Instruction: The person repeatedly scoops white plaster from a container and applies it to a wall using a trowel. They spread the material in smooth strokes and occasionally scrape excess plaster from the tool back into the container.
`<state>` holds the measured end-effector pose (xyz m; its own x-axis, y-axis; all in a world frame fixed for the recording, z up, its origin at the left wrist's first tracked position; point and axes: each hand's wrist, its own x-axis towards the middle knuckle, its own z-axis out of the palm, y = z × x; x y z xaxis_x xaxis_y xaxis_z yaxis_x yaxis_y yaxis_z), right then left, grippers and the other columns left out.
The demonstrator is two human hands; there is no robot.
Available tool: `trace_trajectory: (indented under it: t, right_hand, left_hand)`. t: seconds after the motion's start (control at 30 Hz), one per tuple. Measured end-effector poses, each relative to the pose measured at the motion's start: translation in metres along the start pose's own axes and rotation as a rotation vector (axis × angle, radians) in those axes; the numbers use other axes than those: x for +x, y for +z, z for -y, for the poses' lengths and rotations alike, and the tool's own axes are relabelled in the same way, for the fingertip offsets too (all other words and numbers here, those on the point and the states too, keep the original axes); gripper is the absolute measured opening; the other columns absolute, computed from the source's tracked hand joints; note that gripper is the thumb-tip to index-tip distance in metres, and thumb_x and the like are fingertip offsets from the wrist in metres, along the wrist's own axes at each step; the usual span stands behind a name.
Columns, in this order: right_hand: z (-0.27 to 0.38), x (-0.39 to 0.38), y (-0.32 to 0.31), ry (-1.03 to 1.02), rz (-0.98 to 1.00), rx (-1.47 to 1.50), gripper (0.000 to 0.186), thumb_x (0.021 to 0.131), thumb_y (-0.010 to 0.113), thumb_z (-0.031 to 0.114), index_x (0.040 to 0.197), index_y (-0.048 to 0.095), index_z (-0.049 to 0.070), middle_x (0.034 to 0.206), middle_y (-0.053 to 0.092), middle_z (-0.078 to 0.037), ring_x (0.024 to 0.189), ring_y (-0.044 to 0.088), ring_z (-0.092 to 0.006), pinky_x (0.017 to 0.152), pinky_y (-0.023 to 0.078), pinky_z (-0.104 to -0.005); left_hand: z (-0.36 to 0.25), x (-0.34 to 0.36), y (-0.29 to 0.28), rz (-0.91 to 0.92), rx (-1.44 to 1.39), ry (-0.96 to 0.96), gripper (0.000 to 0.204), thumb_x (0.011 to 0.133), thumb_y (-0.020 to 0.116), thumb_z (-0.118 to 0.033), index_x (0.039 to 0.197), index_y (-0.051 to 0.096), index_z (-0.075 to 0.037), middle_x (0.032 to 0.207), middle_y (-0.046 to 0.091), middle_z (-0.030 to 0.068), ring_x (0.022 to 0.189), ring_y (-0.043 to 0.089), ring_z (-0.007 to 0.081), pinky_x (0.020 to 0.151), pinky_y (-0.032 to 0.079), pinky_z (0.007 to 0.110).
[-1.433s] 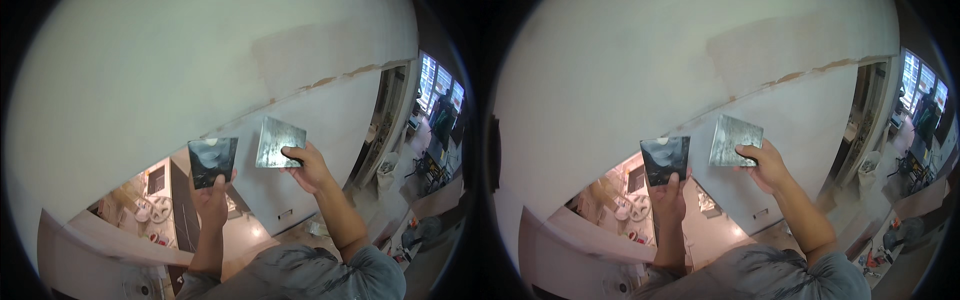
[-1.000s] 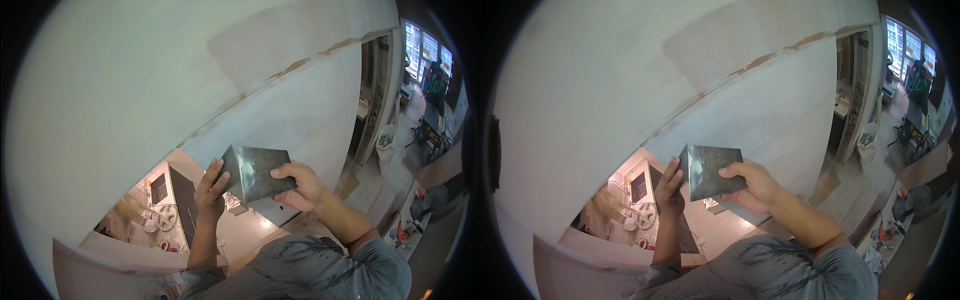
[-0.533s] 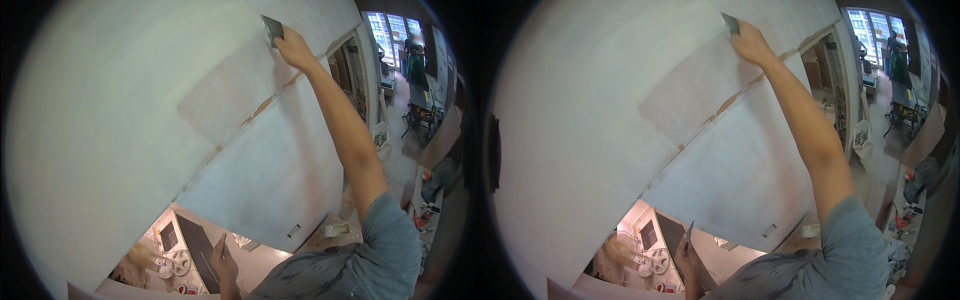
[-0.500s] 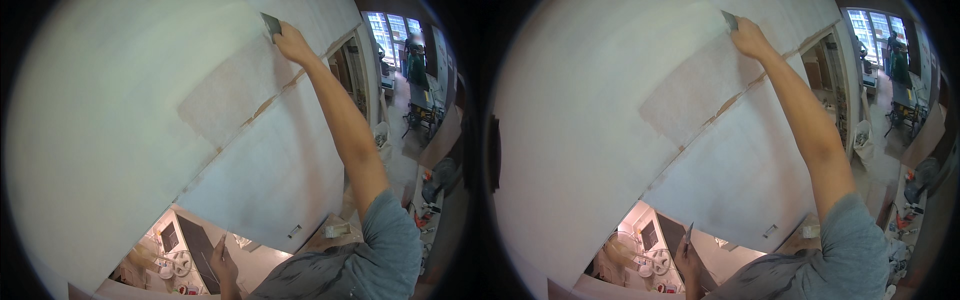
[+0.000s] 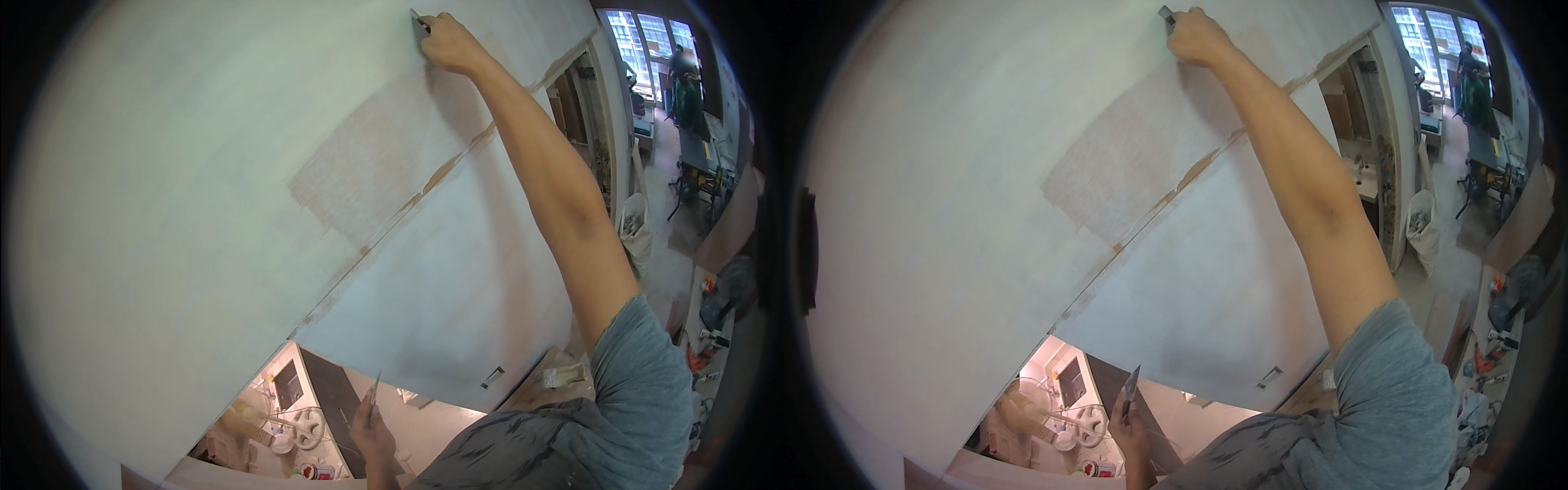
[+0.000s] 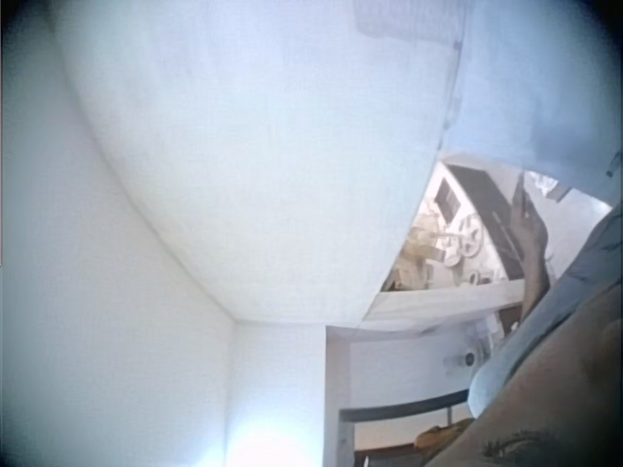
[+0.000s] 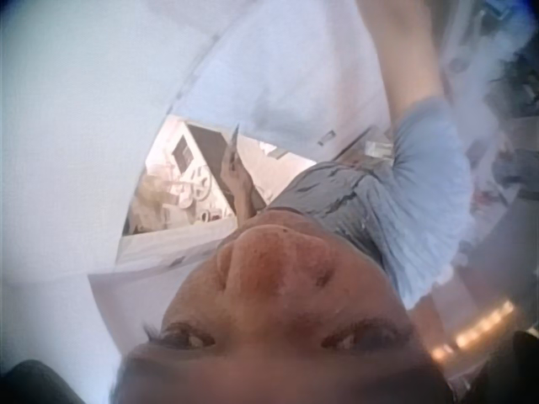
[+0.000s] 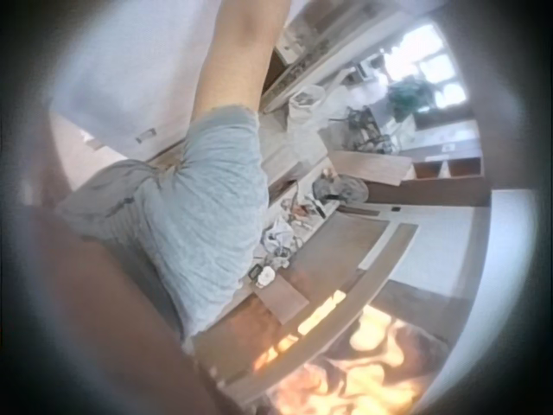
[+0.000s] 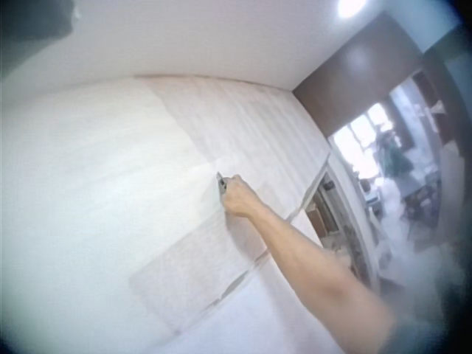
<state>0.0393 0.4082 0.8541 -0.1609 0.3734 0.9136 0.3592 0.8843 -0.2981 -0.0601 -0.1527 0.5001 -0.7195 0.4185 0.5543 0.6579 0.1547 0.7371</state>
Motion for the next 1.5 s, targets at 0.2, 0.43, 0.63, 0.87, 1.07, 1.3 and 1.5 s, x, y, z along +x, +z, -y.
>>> trace_trajectory:
  t: [0.2, 0.43, 0.63, 0.87, 1.07, 1.3, 1.5]
  right_hand:
    - [0.071, -0.03, 0.005, 0.101, 0.0, 0.174, 0.055, 0.082, 0.052, 0.014, 0.133, 0.056, -0.006, 0.125, 0.057, -0.029, 0.112, 0.059, -0.0445, 0.101, 0.048, -0.0458]
    - [0.177, -0.077, 0.003, 0.01, -0.023, 0.261, 0.047, 0.083, 0.058, 0.009, 0.124, 0.055, -0.013, 0.126, 0.053, -0.028, 0.114, 0.055, -0.0422, 0.099, 0.051, -0.0461]
    - [0.266, -0.117, 0.013, -0.16, -0.089, 0.303, 0.046, 0.083, 0.062, 0.007, 0.12, 0.055, -0.019, 0.124, 0.052, -0.028, 0.11, 0.053, -0.0405, 0.09, 0.056, -0.0422]
    - [0.344, -0.162, 0.022, -0.468, 0.01, -0.006, 0.053, 0.084, 0.062, 0.006, 0.131, 0.051, -0.015, 0.128, 0.051, -0.026, 0.116, 0.053, -0.0372, 0.082, 0.06, -0.0393]
    - [0.315, -0.177, 0.006, -0.368, 0.339, 0.378, 0.047, 0.087, 0.058, 0.013, 0.13, 0.054, -0.006, 0.127, 0.055, -0.02, 0.117, 0.056, -0.0347, 0.081, 0.058, -0.0464]
    - [0.027, -0.058, 0.002, 0.216, -0.19, 0.036, 0.05, 0.092, 0.051, 0.013, 0.139, 0.052, -0.003, 0.127, 0.057, -0.03, 0.118, 0.056, -0.0459, 0.103, 0.046, -0.0475]
    - [0.019, -0.05, 0.021, 0.178, -0.112, 0.064, 0.052, 0.087, 0.051, 0.009, 0.138, 0.053, -0.003, 0.124, 0.056, -0.029, 0.116, 0.057, -0.0443, 0.104, 0.046, -0.0459]
  left_hand:
    - [0.013, 0.01, -0.006, 0.055, 0.054, -0.033, 0.032, 0.096, 0.053, 0.006, 0.126, 0.065, 0.005, 0.121, 0.07, 0.0199, 0.11, 0.069, 0.026, 0.096, 0.052, 0.034]
    - [0.011, 0.021, -0.003, 0.124, 0.024, 0.065, 0.034, 0.1, 0.052, 0.002, 0.132, 0.056, 0.012, 0.122, 0.066, 0.0184, 0.111, 0.064, 0.0194, 0.096, 0.049, 0.028]
    - [0.012, 0.02, -0.008, 0.122, -0.003, 0.11, 0.032, 0.101, 0.053, 0.001, 0.132, 0.058, 0.011, 0.12, 0.067, 0.0174, 0.109, 0.065, 0.019, 0.096, 0.049, 0.028]
    - [-0.005, 0.016, -0.005, 0.099, -0.029, 0.034, 0.034, 0.098, 0.053, 0.006, 0.131, 0.062, 0.003, 0.121, 0.069, 0.0215, 0.113, 0.068, 0.0264, 0.096, 0.051, 0.034]
    - [-0.017, 0.002, -0.009, 0.043, -0.135, -0.09, 0.033, 0.1, 0.056, 0.0, 0.131, 0.057, 0.01, 0.117, 0.068, 0.0187, 0.107, 0.067, 0.0231, 0.096, 0.051, 0.031]
    - [0.002, -0.019, -0.026, -0.113, -0.534, -0.309, 0.038, 0.1, 0.056, -0.002, 0.136, 0.047, 0.005, 0.117, 0.065, 0.0185, 0.106, 0.067, 0.025, 0.093, 0.057, 0.043]
    - [-0.002, -0.013, -0.032, -0.16, -0.991, -0.669, 0.028, 0.103, 0.053, -0.019, 0.128, 0.055, -0.005, 0.115, 0.069, 0.0115, 0.104, 0.07, 0.0258, 0.078, 0.06, 0.039]
